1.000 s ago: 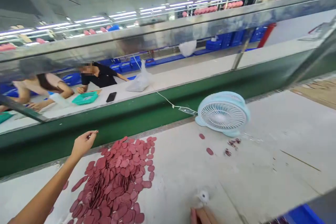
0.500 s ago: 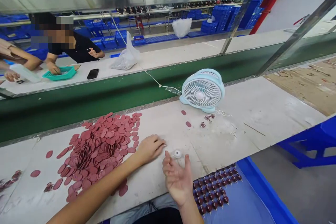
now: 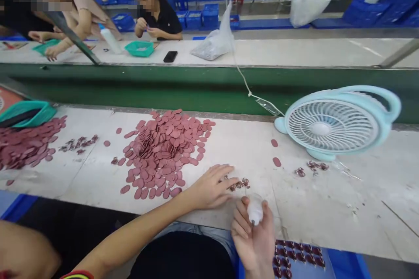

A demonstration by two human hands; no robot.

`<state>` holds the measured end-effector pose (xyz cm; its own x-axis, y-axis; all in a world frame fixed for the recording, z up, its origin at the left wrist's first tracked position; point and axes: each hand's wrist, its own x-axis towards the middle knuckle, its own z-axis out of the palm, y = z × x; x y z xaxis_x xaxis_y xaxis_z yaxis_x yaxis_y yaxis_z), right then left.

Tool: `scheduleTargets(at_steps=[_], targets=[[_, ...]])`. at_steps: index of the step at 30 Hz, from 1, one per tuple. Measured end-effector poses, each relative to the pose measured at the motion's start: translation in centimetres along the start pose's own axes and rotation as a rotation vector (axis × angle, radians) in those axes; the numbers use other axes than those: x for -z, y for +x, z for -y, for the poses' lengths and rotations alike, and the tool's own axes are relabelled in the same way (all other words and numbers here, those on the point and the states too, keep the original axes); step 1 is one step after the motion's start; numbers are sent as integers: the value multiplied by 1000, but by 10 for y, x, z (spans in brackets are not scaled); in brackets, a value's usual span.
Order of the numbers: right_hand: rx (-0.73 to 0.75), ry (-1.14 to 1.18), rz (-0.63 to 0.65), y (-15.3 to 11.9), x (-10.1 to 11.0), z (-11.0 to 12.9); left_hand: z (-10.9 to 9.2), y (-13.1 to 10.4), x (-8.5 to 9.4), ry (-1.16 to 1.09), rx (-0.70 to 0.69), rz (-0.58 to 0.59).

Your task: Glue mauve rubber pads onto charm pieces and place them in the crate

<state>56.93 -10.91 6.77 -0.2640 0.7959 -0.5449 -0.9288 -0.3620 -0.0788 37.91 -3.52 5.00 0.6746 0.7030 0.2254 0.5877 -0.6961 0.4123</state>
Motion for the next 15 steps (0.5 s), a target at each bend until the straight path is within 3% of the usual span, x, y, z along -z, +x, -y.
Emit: scheduleTargets(at_steps=[5, 8, 11, 15], targets=[[37, -157, -110, -14, 16, 14, 7, -100, 43, 100, 418, -117], [46, -170, -142, -10, 25, 12, 18, -142, 52, 165, 488, -87], [13, -127, -147, -3, 23, 3, 25, -153, 47, 177, 466, -48], [12, -165, -127, -2, 14, -5, 29, -150, 41, 135, 417, -31]])
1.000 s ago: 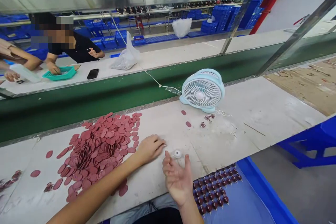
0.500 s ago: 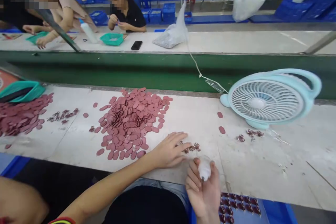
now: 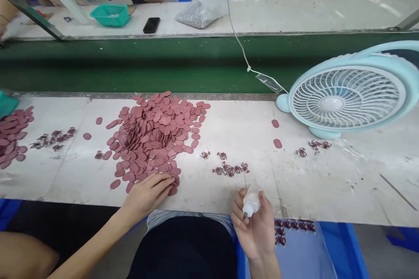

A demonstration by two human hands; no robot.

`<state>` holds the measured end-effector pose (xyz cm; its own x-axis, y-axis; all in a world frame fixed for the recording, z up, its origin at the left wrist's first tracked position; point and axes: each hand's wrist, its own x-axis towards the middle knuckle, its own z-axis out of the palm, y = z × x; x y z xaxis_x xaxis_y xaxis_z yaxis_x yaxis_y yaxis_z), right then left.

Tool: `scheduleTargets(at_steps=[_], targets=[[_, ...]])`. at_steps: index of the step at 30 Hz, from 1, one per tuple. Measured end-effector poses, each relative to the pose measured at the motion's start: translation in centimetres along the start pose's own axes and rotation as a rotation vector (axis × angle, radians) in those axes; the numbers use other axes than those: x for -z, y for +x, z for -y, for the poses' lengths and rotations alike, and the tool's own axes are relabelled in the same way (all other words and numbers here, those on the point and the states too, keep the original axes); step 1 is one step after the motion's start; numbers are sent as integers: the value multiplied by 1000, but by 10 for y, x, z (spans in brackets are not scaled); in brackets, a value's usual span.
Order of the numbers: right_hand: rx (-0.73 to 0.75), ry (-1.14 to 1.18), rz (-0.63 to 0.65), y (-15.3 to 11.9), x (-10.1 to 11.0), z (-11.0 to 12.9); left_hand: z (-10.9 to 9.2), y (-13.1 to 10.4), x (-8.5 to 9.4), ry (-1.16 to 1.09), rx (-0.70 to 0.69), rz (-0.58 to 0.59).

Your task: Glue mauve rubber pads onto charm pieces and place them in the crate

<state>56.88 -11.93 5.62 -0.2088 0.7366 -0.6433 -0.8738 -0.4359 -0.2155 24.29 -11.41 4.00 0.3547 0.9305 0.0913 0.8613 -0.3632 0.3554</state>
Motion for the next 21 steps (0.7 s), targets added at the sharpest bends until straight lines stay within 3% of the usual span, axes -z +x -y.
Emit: scheduleTargets(at_steps=[3, 6, 8, 9, 11, 12, 14, 17, 21], targets=[[49, -37, -4, -5, 0, 0, 1, 2, 7, -154, 16, 11], [102, -81, 4, -10, -1, -4, -13, 3, 16, -525, 245, 28], [124, -122, 38, -12, -8, -11, -36, 5, 16, -896, 437, 135], [125, -143, 71, -13, -14, -16, -50, 7, 13, -1100, 484, 269], [105, -188, 167, -15, -29, -27, -79, 10, 3, -1379, 507, 425], [100, -214, 211, -15, -36, -32, -92, 12, -3, -1454, 508, 443], [136, -264, 247, -16, -49, -39, -110, 16, -14, -1476, 508, 363], [225, -326, 211, -18, -59, -43, -120, 20, -21, -1411, 498, 220], [299, -407, 163, -20, -60, -46, -124, 21, -16, -1436, 487, 193]])
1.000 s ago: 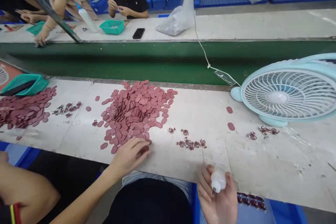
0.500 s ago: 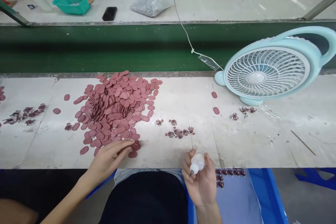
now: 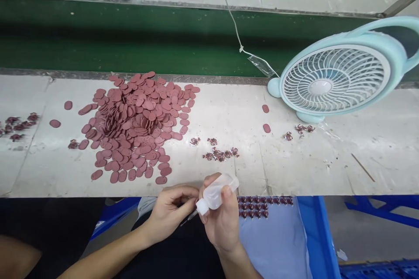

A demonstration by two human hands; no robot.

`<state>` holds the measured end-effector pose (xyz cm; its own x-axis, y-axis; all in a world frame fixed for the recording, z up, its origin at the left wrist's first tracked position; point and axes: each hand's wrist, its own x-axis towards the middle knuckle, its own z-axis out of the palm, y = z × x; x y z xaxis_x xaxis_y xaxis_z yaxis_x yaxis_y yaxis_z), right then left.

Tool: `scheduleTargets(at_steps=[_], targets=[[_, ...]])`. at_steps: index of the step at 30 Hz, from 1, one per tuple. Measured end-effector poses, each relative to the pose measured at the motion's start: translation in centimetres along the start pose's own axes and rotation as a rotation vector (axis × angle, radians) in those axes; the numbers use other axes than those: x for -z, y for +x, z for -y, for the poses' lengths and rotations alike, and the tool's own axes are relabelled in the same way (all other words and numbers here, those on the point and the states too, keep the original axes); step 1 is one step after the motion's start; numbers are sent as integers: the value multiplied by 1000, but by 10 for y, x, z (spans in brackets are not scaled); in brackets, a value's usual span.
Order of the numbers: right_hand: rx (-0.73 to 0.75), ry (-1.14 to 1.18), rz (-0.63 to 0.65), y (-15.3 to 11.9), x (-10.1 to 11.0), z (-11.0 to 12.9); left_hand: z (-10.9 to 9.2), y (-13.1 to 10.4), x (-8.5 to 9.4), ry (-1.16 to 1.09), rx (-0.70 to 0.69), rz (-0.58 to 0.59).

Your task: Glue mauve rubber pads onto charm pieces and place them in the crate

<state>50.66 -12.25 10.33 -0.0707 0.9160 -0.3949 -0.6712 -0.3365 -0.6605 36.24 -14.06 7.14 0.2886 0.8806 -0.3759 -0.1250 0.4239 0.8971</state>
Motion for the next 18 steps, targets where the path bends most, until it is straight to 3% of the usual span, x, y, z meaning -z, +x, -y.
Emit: scheduleTargets(at_steps=[7, 11, 14, 18], targets=[[26, -26, -37, -1, -2, -4, 2, 5, 2, -308, 109, 75], [14, 15, -19, -1, 3, 9, 4, 10, 8, -523, 201, 83], [137, -28, -42, -6, 10, 28, 1, 7, 12, -668, 240, 94], [278, -288, -55, -18, 12, 38, -3, 2, 9, -794, 253, 104]])
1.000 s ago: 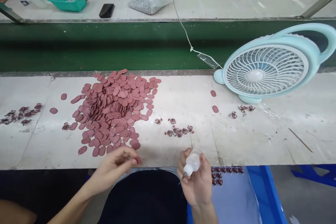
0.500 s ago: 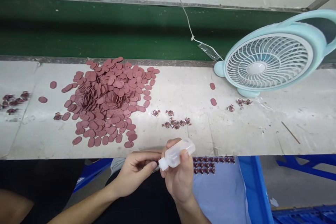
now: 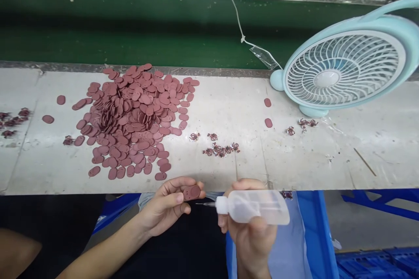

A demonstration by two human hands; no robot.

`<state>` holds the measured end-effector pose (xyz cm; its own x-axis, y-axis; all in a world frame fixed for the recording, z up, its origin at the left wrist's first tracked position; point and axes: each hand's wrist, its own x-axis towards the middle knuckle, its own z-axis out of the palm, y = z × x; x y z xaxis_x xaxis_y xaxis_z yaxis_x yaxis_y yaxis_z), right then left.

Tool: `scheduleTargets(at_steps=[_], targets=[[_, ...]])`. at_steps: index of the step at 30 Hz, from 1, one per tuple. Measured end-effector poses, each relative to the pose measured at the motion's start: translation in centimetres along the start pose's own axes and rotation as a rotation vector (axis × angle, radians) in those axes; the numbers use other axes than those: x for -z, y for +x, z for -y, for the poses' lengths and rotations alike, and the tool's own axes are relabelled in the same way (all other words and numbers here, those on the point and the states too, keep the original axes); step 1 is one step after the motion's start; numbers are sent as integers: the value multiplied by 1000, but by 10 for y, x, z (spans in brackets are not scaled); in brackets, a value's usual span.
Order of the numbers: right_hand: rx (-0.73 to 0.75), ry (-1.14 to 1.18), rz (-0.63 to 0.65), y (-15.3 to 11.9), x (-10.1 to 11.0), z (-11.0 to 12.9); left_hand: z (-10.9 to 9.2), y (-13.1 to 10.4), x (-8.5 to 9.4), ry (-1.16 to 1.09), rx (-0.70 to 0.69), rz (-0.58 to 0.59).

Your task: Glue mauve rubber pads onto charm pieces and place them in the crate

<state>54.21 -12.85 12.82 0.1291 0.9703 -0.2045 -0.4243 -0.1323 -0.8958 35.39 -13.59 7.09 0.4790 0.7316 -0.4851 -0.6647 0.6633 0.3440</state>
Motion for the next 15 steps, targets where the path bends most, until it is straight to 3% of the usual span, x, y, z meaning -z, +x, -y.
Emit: scheduleTargets(at_steps=[4, 8, 15], targets=[[155, -215, -59, -11, -12, -13, 2, -3, -8, -54, 5, -2], [356, -283, -152, -16, -20, -31, 5, -6, -12, -73, -14, 39], [445, -283, -168, -13, -25, -37, 11, -8, -11, -53, -56, 60]])
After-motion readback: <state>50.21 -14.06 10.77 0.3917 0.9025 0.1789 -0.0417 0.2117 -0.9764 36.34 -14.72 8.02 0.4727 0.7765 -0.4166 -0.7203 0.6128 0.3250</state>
